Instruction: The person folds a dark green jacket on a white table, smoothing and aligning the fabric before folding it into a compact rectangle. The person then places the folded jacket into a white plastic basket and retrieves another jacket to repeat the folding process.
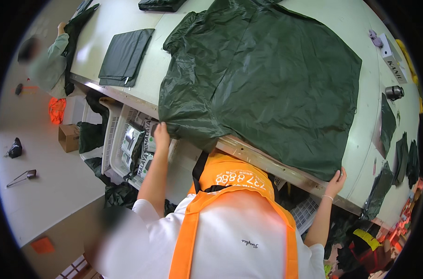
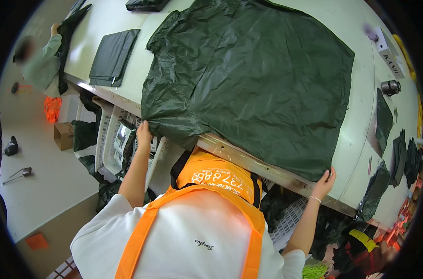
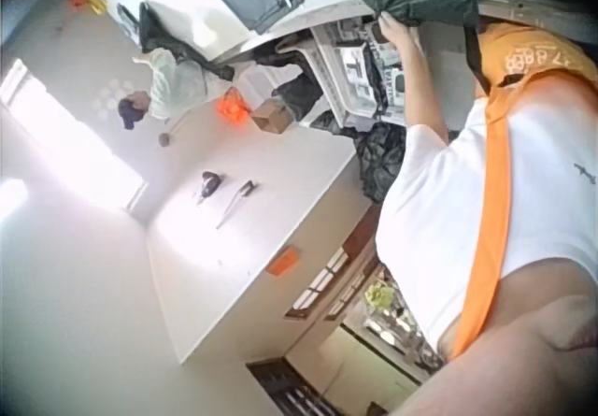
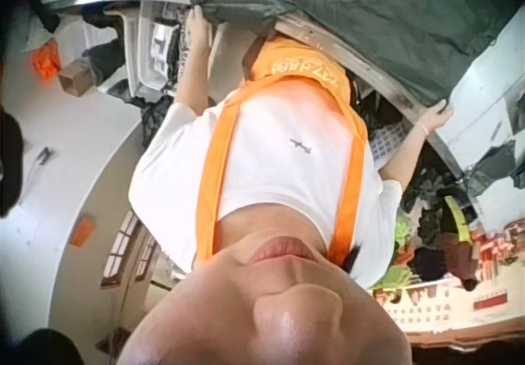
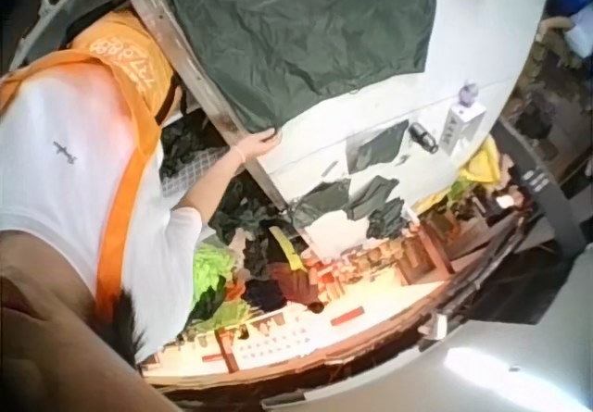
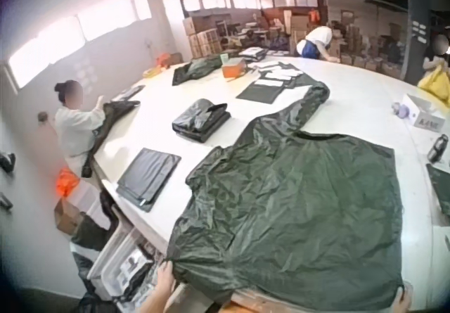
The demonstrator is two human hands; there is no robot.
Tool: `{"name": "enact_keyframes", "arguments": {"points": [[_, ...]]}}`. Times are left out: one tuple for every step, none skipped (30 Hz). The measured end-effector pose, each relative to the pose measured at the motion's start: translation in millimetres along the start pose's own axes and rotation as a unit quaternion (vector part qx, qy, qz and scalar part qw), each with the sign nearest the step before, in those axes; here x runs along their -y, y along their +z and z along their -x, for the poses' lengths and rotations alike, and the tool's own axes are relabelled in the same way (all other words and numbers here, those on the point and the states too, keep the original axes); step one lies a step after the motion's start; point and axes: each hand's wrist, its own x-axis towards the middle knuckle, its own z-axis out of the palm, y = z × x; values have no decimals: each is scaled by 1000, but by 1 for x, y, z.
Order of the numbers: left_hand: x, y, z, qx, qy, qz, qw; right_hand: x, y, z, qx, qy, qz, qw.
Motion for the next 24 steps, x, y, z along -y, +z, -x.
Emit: {"name": "enact_keyframes", "arguments": {"points": [[-13,-7,5,0,9,109,994,-12,-8,-3,8,-44,-16,999],[-28,-14,10,0,18,216,976,-22,-13,-3,15,-87,-32,996],[-33,-24,9,29,8,247,969,-23,-17,6,64,-70,-62,994],[-36,-32,8,60,-3,280,958,-21,-23,16,113,-54,-88,988],[-39,-37,10,96,-25,288,952,-18,-27,27,160,-36,-115,980],[-26,-39,6,110,-33,281,953,-10,-26,35,207,-22,-144,968],[-24,-36,7,117,-42,244,962,-1,-28,40,206,-116,-18,972],[-22,-32,10,125,-51,206,969,7,-30,45,200,-206,109,952],[-16,-32,11,110,-82,139,981,12,-29,52,243,-171,121,947],[-13,-36,10,124,-126,87,980,4,-24,57,229,-121,131,957],[-9,-44,8,137,-169,34,976,-1,-26,57,228,-113,124,959],[-7,-49,9,147,-210,-17,966,-5,-29,55,226,-108,118,961],[-23,-56,16,173,-209,0,962,-11,-37,50,222,-152,139,953],[-34,-65,17,188,-218,-6,958,-17,-47,43,219,-197,157,943],[-71,-67,27,191,-244,16,951,-20,-57,38,214,-238,176,931],[-119,-71,33,232,-231,-14,945,-3,-68,26,207,-279,161,924],[-109,-82,17,309,-209,178,911,-4,-76,8,193,-293,147,925],[-149,-74,17,294,-165,239,911,-8,-84,-14,182,-302,138,925],[-159,-78,-8,302,-115,252,912,-2,-88,-43,145,-317,126,929],[-198,-66,-18,291,-70,276,914,14,-89,-75,103,-332,117,930],[-233,-48,-34,203,0,274,940,47,-84,-100,81,-187,-31,979],[-271,-39,-59,230,67,301,923,31,-86,-148,100,-109,-54,988],[-283,-34,-112,168,141,374,901,18,-90,-204,68,-90,25,993],[-353,-12,-88,516,140,376,756,44,-81,-222,-7,-148,-47,988]]}}
